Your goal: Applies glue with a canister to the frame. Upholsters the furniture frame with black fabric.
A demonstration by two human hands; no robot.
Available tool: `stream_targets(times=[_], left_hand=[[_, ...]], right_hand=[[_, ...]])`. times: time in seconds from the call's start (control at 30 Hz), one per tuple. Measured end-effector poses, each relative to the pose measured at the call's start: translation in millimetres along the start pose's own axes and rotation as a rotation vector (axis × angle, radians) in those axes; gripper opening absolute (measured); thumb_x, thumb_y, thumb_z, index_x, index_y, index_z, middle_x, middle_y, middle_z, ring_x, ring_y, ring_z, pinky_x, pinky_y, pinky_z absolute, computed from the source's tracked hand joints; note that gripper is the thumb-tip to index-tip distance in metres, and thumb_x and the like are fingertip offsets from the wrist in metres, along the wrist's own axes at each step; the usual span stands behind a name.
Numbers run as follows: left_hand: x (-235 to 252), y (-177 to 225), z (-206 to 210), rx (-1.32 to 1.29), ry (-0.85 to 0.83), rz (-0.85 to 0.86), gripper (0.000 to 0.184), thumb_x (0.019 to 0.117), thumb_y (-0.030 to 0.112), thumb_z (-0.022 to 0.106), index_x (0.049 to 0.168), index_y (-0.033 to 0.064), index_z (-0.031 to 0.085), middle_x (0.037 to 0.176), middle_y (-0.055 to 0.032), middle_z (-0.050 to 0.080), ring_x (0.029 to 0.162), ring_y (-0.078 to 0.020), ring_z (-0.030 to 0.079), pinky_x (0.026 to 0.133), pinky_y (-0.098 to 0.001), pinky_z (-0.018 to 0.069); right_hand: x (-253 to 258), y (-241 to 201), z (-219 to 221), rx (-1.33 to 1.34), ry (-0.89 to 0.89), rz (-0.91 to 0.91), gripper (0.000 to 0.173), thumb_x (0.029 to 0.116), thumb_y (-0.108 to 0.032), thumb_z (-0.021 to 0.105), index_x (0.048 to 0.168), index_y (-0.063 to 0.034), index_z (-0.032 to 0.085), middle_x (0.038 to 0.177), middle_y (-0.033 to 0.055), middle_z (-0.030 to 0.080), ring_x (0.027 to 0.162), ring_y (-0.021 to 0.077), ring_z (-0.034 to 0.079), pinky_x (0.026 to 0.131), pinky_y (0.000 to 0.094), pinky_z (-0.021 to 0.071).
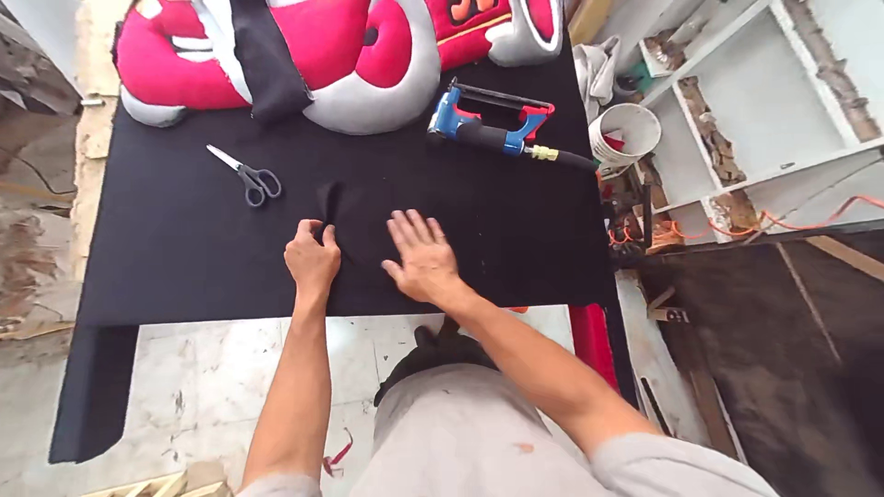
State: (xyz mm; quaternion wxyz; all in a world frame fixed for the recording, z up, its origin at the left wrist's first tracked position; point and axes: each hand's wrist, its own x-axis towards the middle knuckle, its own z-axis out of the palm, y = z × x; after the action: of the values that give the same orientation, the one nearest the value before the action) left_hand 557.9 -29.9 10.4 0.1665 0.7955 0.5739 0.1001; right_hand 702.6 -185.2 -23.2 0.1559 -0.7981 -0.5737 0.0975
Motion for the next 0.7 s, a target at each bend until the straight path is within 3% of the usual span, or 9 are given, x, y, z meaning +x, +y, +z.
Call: stream_targets(times=[0.1, 0.2, 0.3, 0.37, 0.47, 0.5, 0.57, 0.63, 0.7], left_hand=[[3.0, -2.2, -1.6, -0.039, -0.012, -0.007, 0.043, 0.1012, 0.038, 0.055, 0.124, 0.0036, 0.066, 0.110, -0.0229, 0.072, 0.108, -0.0410, 0.069, 0.094, -0.0626, 0.0504], [16.3, -5.0, -15.8, -0.189, -0.114, -0.111, 0.053, 0.0969, 0.043, 0.064, 0.130, 0.0011, 0.064, 0.120, -0.0250, 0.068, 0.117, -0.0422, 0.063, 0.101, -0.0649, 0.0460], [43.8, -8.3, -20.1, -0.389, -0.159, -0.169, 0.056, 0.0937, 0.050, 0.070, 0.122, 0.0017, 0.068, 0.117, -0.0246, 0.068, 0.114, -0.0412, 0.064, 0.098, -0.0656, 0.0467], [58.8, -10.1, -13.8, -0.465, -0.178, -0.155, 0.058, 0.0911, 0.052, 0.072, 0.123, 0.0031, 0.068, 0.118, -0.0245, 0.068, 0.113, -0.0417, 0.064, 0.096, -0.0666, 0.0479], [64.7, -11.9, -7.0, -0.481, -0.196, -0.085, 0.056, 0.0903, 0.048, 0.072, 0.129, 0.0067, 0.067, 0.122, -0.0235, 0.068, 0.114, -0.0432, 0.064, 0.095, -0.0686, 0.0487], [64.2, -13.6, -4.5, -0.484, -0.197, -0.063, 0.053, 0.0913, 0.045, 0.072, 0.129, 0.0074, 0.067, 0.121, -0.0230, 0.069, 0.114, -0.0429, 0.065, 0.095, -0.0686, 0.0492], [61.6, -17.8, -5.3, -0.498, -0.174, -0.026, 0.044, 0.0943, 0.041, 0.070, 0.120, 0.0054, 0.070, 0.112, -0.0231, 0.071, 0.106, -0.0417, 0.067, 0.091, -0.0675, 0.0508], [45.8, -24.0, -9.3, -0.552, -0.155, 0.033, 0.037, 0.0976, 0.036, 0.067, 0.113, 0.0026, 0.069, 0.102, -0.0218, 0.071, 0.096, -0.0372, 0.069, 0.086, -0.0626, 0.0532], [21.7, -23.5, -23.5, -0.669, -0.133, 0.123, 0.030, 0.0998, 0.031, 0.065, 0.113, 0.0033, 0.067, 0.096, -0.0163, 0.071, 0.085, -0.0276, 0.070, 0.080, -0.0532, 0.0565]], right_hand=[[-48.0, 65.0, -27.4, -0.118, 0.031, 0.145, 0.073, 0.1028, -0.061, 0.032, 0.162, -0.0184, 0.033, 0.170, 0.0016, 0.026, 0.159, 0.0239, 0.016, 0.127, 0.0583, 0.0127], [-89.8, 119.8, -58.2, -0.152, 0.032, 0.345, 0.074, 0.1044, -0.058, 0.031, 0.164, -0.0136, 0.028, 0.171, 0.0072, 0.024, 0.159, 0.0290, 0.017, 0.126, 0.0623, 0.0130], [-97.3, 152.5, -86.8, -0.056, 0.132, 0.522, 0.064, 0.1053, -0.051, 0.035, 0.155, -0.0115, 0.046, 0.164, 0.0094, 0.038, 0.153, 0.0319, 0.032, 0.121, 0.0607, 0.0254], [-68.9, 137.7, -97.6, 0.063, 0.169, 0.579, 0.061, 0.1039, -0.056, 0.041, 0.141, -0.0113, 0.061, 0.155, 0.0127, 0.049, 0.143, 0.0385, 0.042, 0.109, 0.0663, 0.0361], [-5.2, 94.0, -80.9, 0.126, 0.174, 0.548, 0.068, 0.0922, -0.065, 0.059, 0.133, -0.0113, 0.067, 0.152, 0.0116, 0.052, 0.139, 0.0397, 0.045, 0.103, 0.0684, 0.0397], [10.3, 79.7, -71.8, 0.135, 0.195, 0.542, 0.063, 0.0876, -0.060, 0.067, 0.128, -0.0115, 0.069, 0.148, 0.0110, 0.054, 0.136, 0.0389, 0.047, 0.101, 0.0670, 0.0413], [28.7, 58.7, -64.8, 0.245, 0.212, 0.549, 0.040, 0.0882, -0.040, 0.074, 0.115, -0.0108, 0.073, 0.135, 0.0115, 0.063, 0.128, 0.0369, 0.054, 0.099, 0.0631, 0.0440], [22.5, 55.9, -72.0, 0.447, 0.187, 0.543, 0.038, 0.0920, -0.032, 0.072, 0.119, -0.0061, 0.072, 0.119, 0.0184, 0.070, 0.114, 0.0376, 0.065, 0.094, 0.0634, 0.0508], [2.9, 61.3, -90.9, 0.724, 0.212, 0.451, 0.039, 0.0911, -0.026, 0.074, 0.122, -0.0042, 0.069, 0.109, 0.0164, 0.072, 0.100, 0.0293, 0.070, 0.089, 0.0542, 0.0563]])
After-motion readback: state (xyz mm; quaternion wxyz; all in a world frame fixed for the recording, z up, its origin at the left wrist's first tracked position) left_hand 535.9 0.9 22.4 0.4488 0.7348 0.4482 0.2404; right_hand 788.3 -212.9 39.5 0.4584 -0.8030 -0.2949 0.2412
